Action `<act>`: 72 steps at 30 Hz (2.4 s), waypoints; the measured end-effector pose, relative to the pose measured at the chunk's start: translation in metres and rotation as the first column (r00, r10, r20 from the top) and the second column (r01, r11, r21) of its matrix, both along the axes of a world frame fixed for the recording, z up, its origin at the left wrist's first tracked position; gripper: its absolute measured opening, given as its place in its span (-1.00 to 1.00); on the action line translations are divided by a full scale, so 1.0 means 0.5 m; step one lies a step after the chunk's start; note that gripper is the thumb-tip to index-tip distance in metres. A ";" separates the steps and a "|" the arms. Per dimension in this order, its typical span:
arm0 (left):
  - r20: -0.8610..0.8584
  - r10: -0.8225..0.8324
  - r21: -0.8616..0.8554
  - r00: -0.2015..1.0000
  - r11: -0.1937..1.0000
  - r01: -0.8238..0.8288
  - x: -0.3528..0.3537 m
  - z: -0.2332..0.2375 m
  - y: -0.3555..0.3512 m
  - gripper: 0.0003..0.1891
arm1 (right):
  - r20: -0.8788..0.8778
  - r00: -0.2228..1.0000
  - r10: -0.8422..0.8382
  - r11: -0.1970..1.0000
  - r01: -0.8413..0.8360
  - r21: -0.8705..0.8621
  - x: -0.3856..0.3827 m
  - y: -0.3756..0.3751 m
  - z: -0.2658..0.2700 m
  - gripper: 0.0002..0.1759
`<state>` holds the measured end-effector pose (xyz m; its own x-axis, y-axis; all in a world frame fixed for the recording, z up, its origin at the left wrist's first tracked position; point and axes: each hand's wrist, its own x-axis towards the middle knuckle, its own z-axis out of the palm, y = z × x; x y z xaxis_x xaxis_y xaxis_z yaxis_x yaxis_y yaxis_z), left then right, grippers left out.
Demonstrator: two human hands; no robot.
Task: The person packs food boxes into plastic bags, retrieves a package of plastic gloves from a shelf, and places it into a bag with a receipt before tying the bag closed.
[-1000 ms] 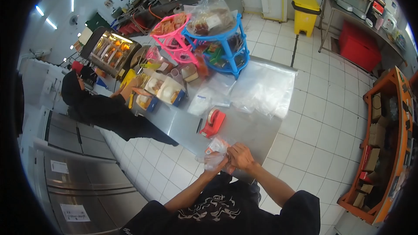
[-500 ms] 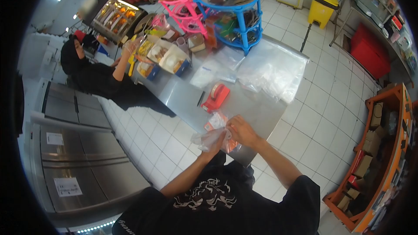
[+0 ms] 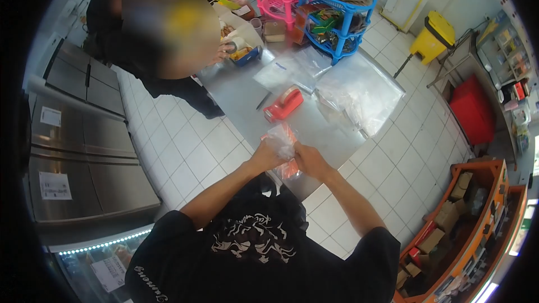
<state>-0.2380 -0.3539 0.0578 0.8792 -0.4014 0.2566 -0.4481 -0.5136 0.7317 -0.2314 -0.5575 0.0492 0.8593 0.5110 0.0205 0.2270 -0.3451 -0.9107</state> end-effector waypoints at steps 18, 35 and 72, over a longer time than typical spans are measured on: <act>-0.323 0.114 -0.222 0.939 0.956 -0.193 -0.043 0.029 -0.002 -0.48 | 0.360 0.917 -0.171 0.750 0.358 -0.557 -0.064 0.027 -0.011 0.06; -0.689 -0.680 -0.712 0.253 0.569 -0.412 -0.312 -0.072 -0.009 -0.31 | 0.348 0.681 -0.644 0.737 0.430 0.521 -0.373 -0.056 0.068 -0.61; -0.698 -0.648 -0.268 -0.304 -0.157 0.950 -0.925 -0.069 -2.167 -0.13 | 0.168 -0.986 -0.013 -1.000 0.011 -0.012 -1.756 -1.477 0.124 -0.16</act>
